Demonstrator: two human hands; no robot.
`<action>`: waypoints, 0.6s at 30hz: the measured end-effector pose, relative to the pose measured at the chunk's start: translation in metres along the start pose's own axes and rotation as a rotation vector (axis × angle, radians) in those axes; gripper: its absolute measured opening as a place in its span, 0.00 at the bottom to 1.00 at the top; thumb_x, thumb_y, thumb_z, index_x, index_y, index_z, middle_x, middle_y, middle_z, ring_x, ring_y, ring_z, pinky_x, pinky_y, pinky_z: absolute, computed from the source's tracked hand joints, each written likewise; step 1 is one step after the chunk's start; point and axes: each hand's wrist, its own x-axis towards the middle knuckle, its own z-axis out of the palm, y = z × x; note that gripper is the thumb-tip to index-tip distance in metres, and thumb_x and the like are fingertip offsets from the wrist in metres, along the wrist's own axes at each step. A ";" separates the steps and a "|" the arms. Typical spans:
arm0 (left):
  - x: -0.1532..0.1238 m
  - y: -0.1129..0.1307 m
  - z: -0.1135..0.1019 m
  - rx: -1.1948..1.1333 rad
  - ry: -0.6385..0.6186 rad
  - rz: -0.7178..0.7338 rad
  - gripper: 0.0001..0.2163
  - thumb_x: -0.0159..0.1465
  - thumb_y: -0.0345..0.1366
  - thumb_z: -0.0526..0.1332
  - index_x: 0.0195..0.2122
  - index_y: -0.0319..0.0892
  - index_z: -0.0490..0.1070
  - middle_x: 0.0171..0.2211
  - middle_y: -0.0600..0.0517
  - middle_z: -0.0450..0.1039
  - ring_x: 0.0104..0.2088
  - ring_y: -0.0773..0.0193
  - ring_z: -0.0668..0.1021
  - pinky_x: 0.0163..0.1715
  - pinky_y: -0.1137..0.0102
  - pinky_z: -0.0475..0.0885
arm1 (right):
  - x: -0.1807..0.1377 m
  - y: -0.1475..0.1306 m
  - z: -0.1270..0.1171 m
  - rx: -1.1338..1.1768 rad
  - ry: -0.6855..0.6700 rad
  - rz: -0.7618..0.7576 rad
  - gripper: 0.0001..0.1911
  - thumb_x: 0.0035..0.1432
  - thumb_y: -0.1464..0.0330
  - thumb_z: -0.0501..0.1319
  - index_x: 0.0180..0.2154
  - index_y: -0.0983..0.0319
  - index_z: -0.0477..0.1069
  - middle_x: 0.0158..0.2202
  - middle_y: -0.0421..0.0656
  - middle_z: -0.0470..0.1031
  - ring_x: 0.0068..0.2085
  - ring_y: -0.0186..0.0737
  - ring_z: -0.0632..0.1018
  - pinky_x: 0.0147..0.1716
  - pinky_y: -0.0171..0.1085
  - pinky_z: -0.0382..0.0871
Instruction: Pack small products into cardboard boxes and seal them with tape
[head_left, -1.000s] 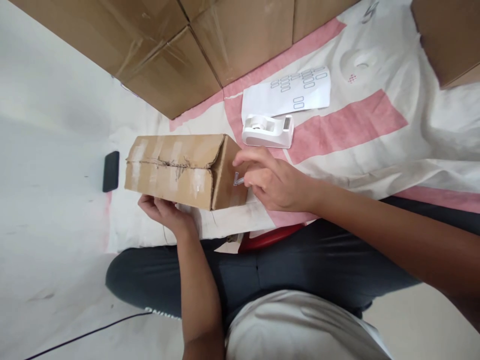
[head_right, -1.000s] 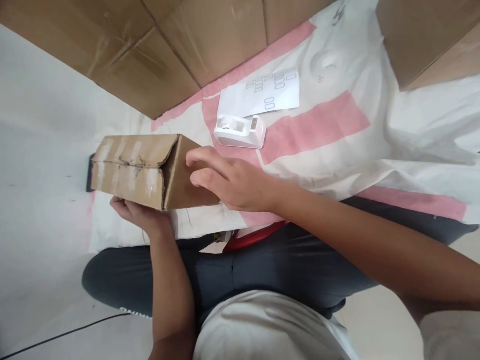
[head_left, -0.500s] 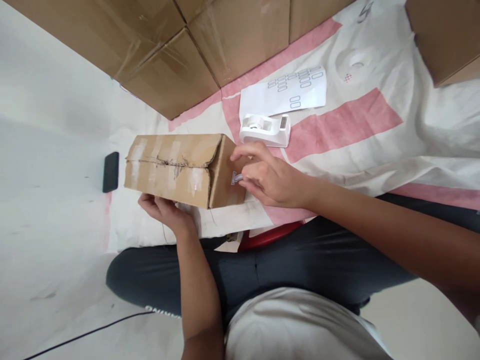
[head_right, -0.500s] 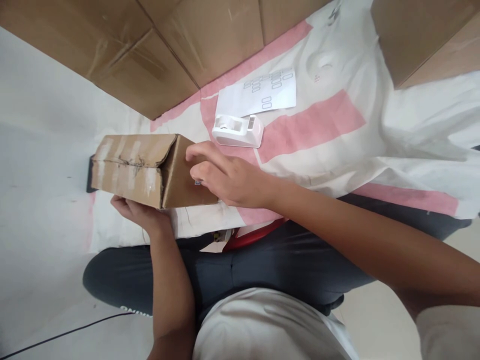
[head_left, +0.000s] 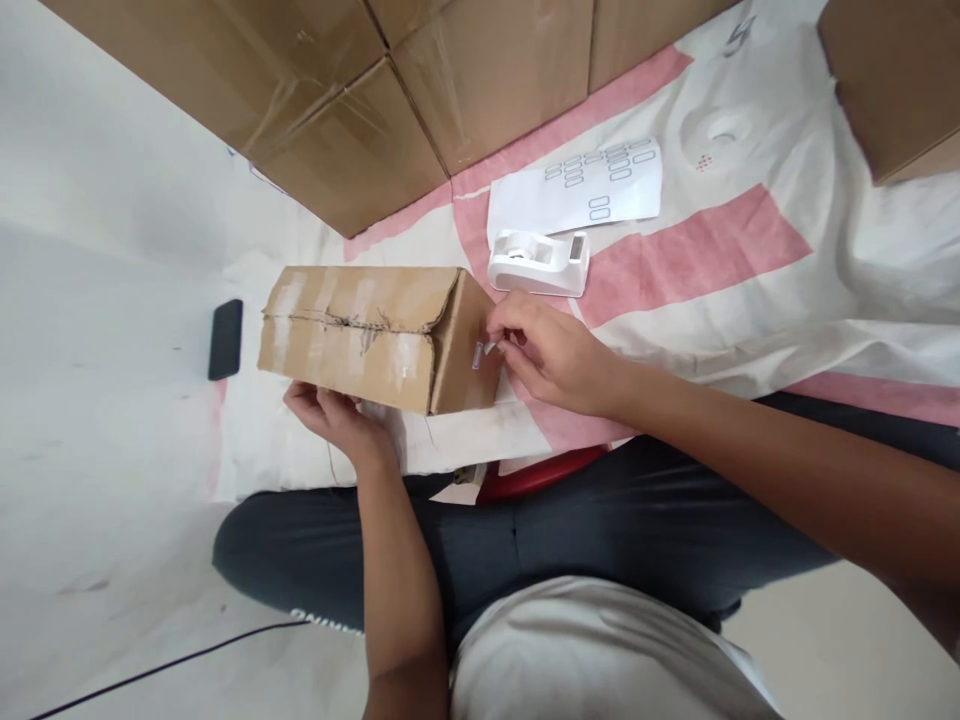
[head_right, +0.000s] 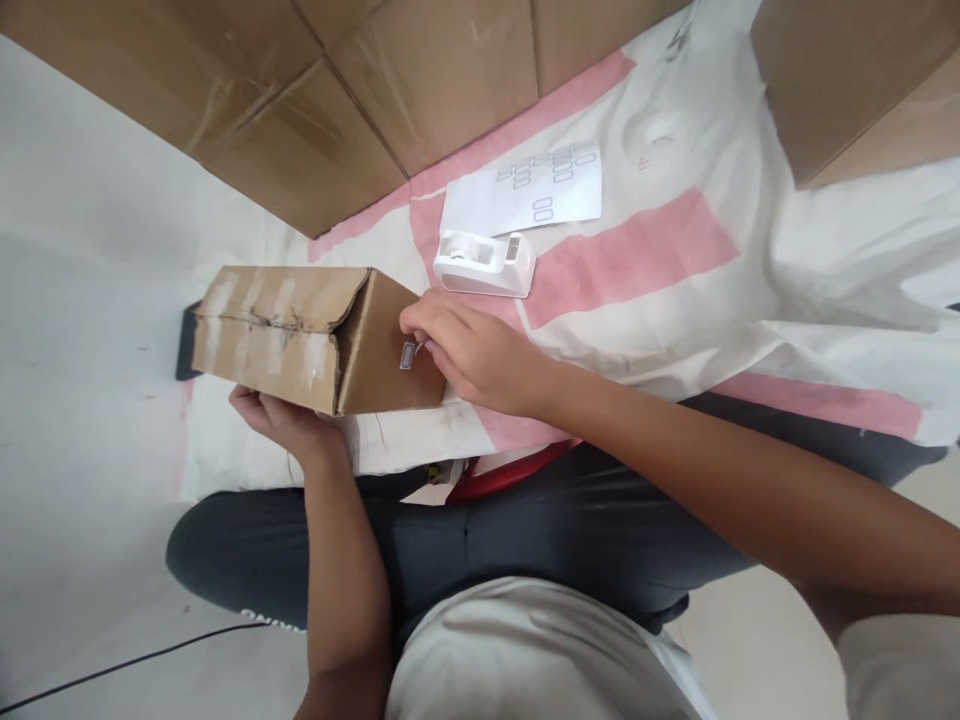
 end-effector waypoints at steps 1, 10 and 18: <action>0.000 0.000 0.000 -0.006 -0.004 0.000 0.10 0.61 0.41 0.57 0.39 0.46 0.57 0.32 0.58 0.54 0.28 0.70 0.64 0.32 0.74 0.67 | 0.000 -0.002 -0.001 0.011 -0.003 0.014 0.10 0.67 0.77 0.50 0.47 0.60 0.63 0.42 0.44 0.71 0.40 0.38 0.74 0.41 0.38 0.71; -0.001 0.002 0.001 -0.014 0.006 0.017 0.08 0.62 0.40 0.58 0.38 0.46 0.58 0.33 0.57 0.57 0.30 0.69 0.66 0.33 0.73 0.68 | -0.002 -0.012 -0.001 0.039 -0.100 0.080 0.13 0.65 0.77 0.53 0.49 0.61 0.63 0.43 0.44 0.73 0.38 0.37 0.75 0.38 0.37 0.71; -0.001 0.001 0.000 -0.082 0.012 0.031 0.09 0.61 0.39 0.61 0.36 0.46 0.60 0.33 0.56 0.58 0.30 0.69 0.66 0.31 0.73 0.66 | -0.001 -0.015 0.004 0.012 -0.064 0.096 0.13 0.64 0.79 0.54 0.49 0.60 0.62 0.45 0.44 0.73 0.37 0.36 0.75 0.39 0.37 0.71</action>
